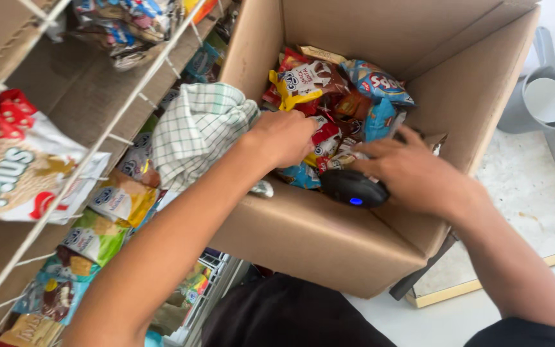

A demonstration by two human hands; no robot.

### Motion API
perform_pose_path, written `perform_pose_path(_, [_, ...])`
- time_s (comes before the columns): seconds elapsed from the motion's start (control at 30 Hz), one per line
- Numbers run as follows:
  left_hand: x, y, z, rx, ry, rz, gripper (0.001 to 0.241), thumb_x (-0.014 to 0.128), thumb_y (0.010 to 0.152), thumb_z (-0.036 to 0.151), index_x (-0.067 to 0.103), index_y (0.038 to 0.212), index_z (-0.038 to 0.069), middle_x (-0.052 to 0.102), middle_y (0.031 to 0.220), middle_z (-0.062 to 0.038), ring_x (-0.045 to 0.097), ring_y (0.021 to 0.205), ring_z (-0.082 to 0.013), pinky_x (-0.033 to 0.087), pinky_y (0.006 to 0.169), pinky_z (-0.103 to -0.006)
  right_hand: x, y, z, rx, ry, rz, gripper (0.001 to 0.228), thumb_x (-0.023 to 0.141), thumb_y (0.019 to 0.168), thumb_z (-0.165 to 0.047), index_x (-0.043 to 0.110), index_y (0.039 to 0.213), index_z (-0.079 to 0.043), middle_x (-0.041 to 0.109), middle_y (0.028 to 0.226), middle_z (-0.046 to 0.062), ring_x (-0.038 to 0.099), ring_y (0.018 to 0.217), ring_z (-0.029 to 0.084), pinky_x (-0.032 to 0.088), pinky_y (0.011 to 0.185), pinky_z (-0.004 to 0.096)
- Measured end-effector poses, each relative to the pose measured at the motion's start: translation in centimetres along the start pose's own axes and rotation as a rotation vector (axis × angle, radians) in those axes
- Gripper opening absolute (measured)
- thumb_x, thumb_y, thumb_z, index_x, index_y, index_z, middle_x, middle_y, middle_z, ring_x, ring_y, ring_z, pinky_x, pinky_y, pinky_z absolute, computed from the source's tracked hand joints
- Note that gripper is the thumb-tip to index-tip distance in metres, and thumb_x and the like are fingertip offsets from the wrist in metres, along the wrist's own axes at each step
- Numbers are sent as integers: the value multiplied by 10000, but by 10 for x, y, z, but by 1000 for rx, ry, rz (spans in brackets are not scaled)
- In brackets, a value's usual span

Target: The person scans barcodes on snack bags using a handheld scanner and places them into a cardboard box.

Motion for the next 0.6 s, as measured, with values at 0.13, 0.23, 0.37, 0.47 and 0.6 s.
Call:
perform_pose_path(0.13, [24,47,-1,-138,210,-380,353,707,885,166,733,1235,124,683,1338,-102,673,1191,-284,567,934,-459,4,5,-2,67,126,-240,596,694,732,-82,624,1317,-169,596,1401,91,546,1240,295,296,1134,530])
perform_pose_path(0.23, [43,60,3,-128,340,-504,508,781,844,196,670,1334,124,426,1584,-104,543,1333,-323,521,977,-502,1,7,1,11,132,-202,621,675,671,-60,633,1286,-132,621,1356,110,569,1246,325,336,1091,510])
perform_pose_path(0.37, [69,73,2,-58,278,-620,542,752,856,164,637,1386,153,99,1720,-131,535,1362,-360,498,1028,-505,8,7,7,58,133,-266,417,607,814,-42,649,1216,-144,654,1229,83,598,1185,277,375,1092,481])
perform_pose_path(0.47, [94,84,-8,-103,300,-693,603,771,837,149,583,1410,139,33,1721,-113,555,1348,-347,525,1005,-506,9,6,10,-76,142,-48,438,629,699,-35,667,1132,-95,663,1200,141,605,1135,329,398,1026,478])
perform_pose_path(0.6, [131,97,-25,6,318,-629,478,757,828,73,678,1296,18,84,1650,-384,648,1213,-405,566,955,-400,11,5,8,-31,209,-59,404,637,753,-77,681,1150,-138,670,1147,123,613,1105,323,419,983,460])
Point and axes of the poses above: each hand's wrist, its own y-axis towards the middle knuckle, its own x-axis out of the palm, z = x × y, the point moved 1 cm from there along y, towards the middle knuckle
